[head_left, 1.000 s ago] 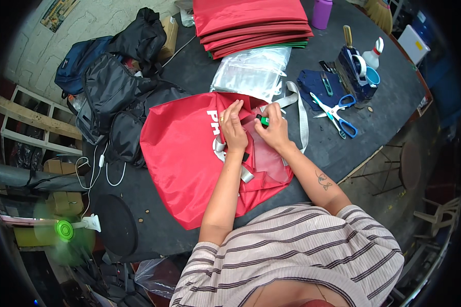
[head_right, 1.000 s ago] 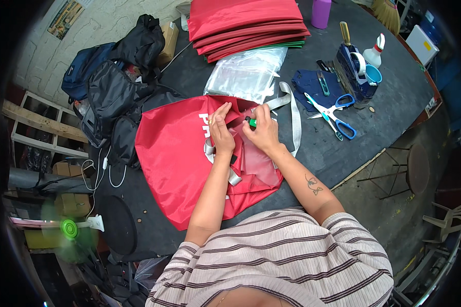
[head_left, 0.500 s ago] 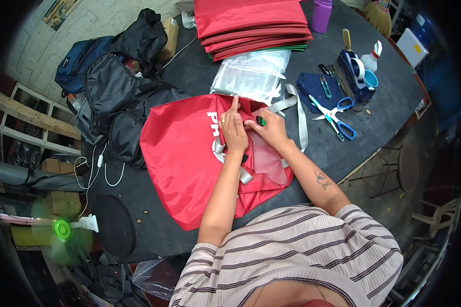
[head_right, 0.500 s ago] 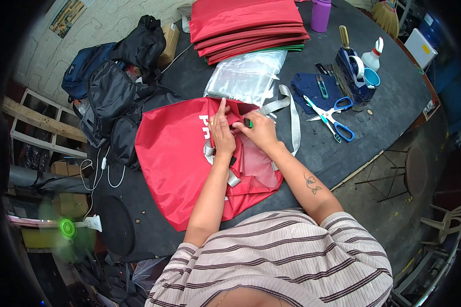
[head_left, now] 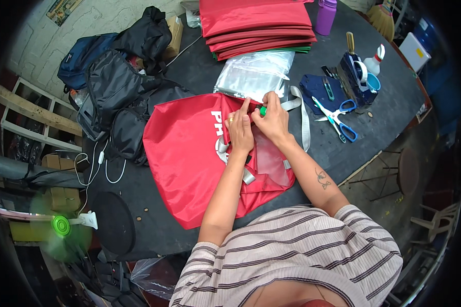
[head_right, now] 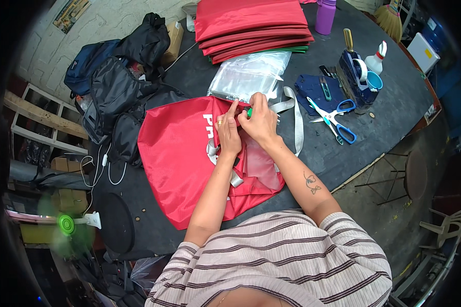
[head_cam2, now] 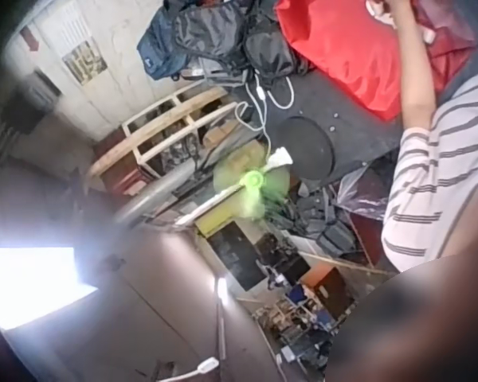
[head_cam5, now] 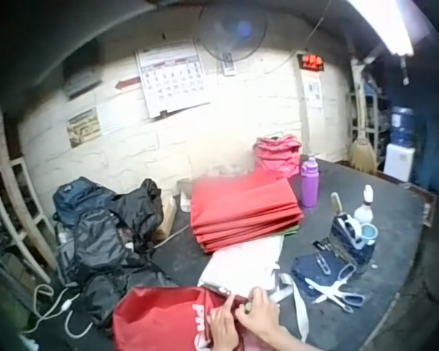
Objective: Folding red tote bags and inspecting a black bag for defects by trimming loose threads with scissors and cleaning surfaces with a brush.
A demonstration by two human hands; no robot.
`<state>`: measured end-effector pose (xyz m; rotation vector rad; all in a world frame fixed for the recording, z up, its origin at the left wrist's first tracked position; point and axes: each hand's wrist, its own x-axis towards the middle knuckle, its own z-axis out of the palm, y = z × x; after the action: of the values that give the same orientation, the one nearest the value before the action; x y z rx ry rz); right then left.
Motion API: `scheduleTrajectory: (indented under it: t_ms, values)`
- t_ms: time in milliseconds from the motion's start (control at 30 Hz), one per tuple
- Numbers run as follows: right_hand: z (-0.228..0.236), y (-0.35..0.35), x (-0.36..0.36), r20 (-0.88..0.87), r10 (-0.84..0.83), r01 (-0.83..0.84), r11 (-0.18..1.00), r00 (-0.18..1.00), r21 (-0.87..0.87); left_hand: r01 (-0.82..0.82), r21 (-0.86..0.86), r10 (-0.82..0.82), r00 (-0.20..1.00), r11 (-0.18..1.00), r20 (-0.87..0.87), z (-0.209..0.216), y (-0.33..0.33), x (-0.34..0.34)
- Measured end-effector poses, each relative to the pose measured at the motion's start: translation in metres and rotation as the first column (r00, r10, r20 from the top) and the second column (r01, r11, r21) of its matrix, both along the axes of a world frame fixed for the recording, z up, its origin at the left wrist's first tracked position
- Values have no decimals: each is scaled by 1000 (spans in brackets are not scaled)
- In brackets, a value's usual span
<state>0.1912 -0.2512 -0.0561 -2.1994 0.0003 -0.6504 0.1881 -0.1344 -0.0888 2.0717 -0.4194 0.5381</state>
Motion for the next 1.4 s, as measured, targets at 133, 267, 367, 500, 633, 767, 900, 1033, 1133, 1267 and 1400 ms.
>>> scheduleTrajectory:
  t_ms: [133,267,367,500,633,767,900,1033,1133,1267,1400]
  values:
    - [5,-2,2,-8,-19,19,1000,1000,-5,2,-3,-2,1000,1000,-4,-2,-1,0]
    - [-2,-2,-3,71,47,-55,992,996,110,-57,0,57,997,998,59,-1,-2,0]
    - [-18,3,-13,-42,265,-215,856,963,470,-75,-74,77,997,994,24,3,-2,2]
    - [-40,9,-26,-246,357,-165,808,901,565,-34,-201,-33,945,979,-324,8,-1,7]
    - [-46,11,-33,-181,252,-163,903,951,398,32,-186,-112,893,982,-435,8,-1,13]
    - [-41,9,-35,-105,118,-100,982,987,160,-37,-391,-193,824,919,-533,2,-2,17]
    - [-37,10,-33,-136,60,-48,995,989,90,-200,-522,-183,785,829,-592,-7,-5,19]
    - [-40,13,-29,-117,49,-39,995,992,87,-184,-456,-91,850,871,-518,-13,-7,21]
    - [-42,14,-27,-87,38,-31,996,995,80,-175,-475,-102,858,862,-503,-15,-7,20]
    - [-43,15,-27,-89,43,-37,997,995,63,-173,-447,-81,866,878,-493,-13,-8,17]
    - [-40,16,-28,-110,38,-28,996,993,84,-179,-439,-71,865,880,-497,-11,-9,16]
